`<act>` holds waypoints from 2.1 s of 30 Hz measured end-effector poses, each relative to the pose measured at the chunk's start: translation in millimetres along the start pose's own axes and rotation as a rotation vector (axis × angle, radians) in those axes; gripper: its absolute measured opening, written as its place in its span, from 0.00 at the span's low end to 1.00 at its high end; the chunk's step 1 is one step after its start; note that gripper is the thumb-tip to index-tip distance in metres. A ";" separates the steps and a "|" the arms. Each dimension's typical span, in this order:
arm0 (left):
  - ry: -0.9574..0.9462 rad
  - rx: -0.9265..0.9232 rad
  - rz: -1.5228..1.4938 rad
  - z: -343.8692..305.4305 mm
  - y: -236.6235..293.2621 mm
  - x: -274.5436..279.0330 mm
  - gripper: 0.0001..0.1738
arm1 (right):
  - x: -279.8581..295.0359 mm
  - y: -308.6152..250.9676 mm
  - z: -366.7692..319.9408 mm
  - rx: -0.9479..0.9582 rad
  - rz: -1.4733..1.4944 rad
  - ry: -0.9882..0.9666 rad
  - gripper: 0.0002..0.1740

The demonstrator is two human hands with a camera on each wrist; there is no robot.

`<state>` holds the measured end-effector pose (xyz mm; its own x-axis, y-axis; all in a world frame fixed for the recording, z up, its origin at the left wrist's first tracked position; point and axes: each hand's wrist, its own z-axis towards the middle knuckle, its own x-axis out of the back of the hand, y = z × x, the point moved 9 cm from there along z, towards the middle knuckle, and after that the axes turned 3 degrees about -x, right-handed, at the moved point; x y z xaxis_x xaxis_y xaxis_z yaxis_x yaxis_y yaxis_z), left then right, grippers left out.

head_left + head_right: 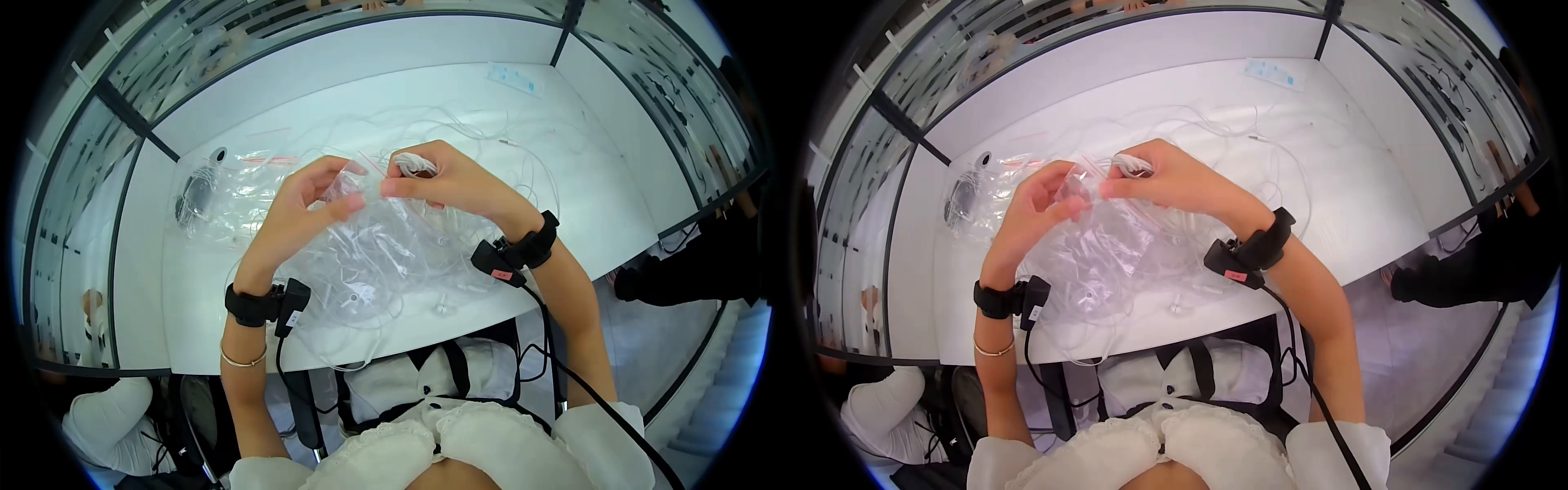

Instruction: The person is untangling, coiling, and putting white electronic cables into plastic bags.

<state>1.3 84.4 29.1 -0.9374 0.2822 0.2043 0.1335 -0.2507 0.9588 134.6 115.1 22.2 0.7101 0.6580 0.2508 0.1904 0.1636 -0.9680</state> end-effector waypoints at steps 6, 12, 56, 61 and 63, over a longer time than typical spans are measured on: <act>0.010 -0.031 -0.066 -4.3 -6.6 -3.1 0.06 | -10.3 -6.9 -0.9 0.085 -0.048 -0.032 0.16; 0.044 -0.095 -0.118 -3.5 -6.3 1.9 0.07 | -8.8 2.1 -3.7 -0.086 0.072 -0.082 0.14; 0.361 -0.343 0.344 -25.8 52.6 15.2 0.10 | 21.4 -31.2 -15.3 0.204 -0.258 0.453 0.13; 0.313 -0.484 0.450 -25.4 74.6 -7.8 0.12 | 6.7 -31.2 -15.7 0.182 -0.131 0.347 0.11; 0.231 -0.530 0.440 -22.2 70.6 -16.7 0.32 | 5.1 -33.3 -15.6 0.143 -0.134 0.303 0.11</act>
<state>19.3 41.5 89.0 -0.8844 -0.1361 0.4464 0.3951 -0.7275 0.5610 142.5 101.5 55.9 0.8582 0.3791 0.3460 0.2138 0.3488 -0.9125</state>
